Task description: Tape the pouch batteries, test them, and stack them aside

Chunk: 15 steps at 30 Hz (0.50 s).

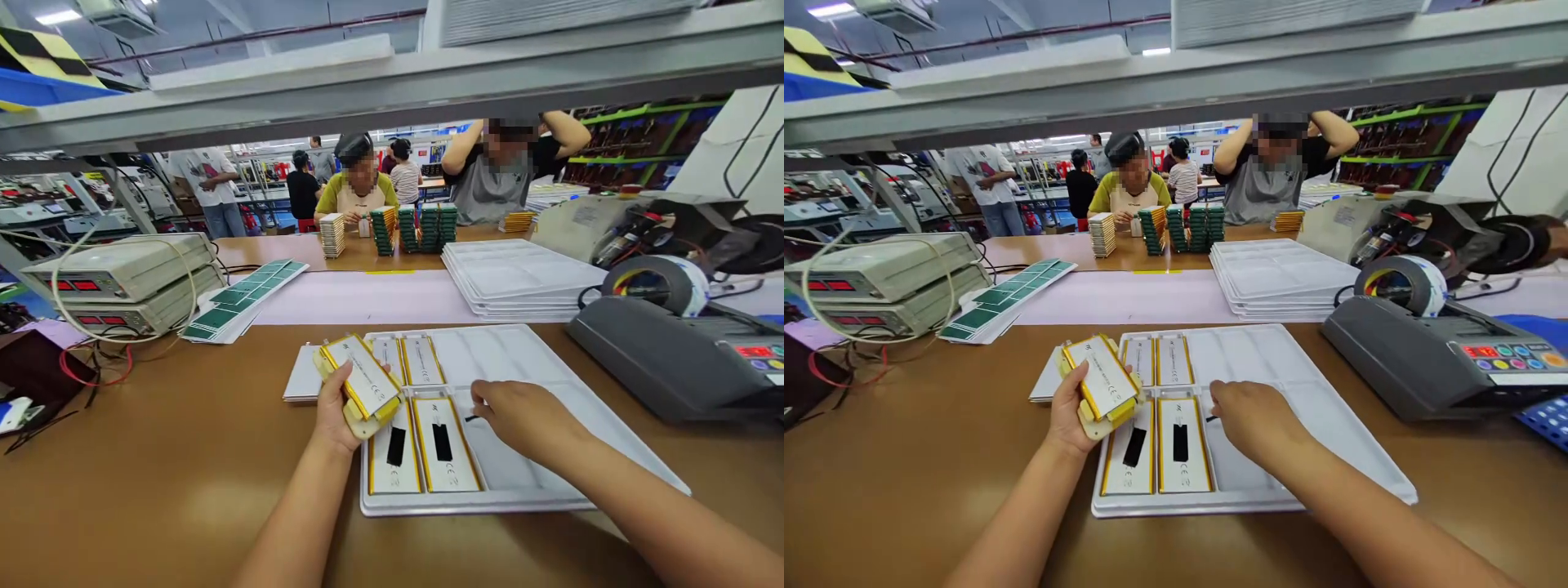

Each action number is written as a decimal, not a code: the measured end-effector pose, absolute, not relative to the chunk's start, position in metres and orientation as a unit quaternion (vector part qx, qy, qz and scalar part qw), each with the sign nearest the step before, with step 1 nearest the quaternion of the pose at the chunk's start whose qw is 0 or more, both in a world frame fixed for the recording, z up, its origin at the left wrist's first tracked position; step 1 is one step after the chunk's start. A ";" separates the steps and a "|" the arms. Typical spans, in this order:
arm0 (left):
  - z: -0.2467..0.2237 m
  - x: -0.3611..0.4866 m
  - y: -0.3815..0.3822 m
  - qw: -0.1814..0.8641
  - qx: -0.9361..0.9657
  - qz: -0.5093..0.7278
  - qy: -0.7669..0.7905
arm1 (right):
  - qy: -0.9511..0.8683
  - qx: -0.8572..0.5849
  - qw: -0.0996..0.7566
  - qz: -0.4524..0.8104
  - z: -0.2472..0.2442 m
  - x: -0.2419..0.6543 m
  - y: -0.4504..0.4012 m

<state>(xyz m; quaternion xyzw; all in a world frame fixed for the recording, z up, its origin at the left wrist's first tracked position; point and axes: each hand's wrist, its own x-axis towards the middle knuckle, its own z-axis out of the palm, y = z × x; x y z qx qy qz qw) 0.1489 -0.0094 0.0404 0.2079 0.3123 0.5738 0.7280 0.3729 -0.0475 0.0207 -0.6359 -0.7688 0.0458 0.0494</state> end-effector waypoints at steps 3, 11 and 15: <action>0.038 0.149 -0.005 0.710 0.212 0.588 0.323 | -0.780 -0.622 0.055 0.034 0.018 0.367 -0.049; 0.034 0.150 -0.005 0.672 0.217 0.600 0.377 | -0.721 -0.641 0.111 0.239 0.006 0.373 -0.040; 0.033 0.152 -0.005 0.665 0.224 0.598 0.389 | -0.636 -0.578 0.195 0.473 0.005 0.368 -0.035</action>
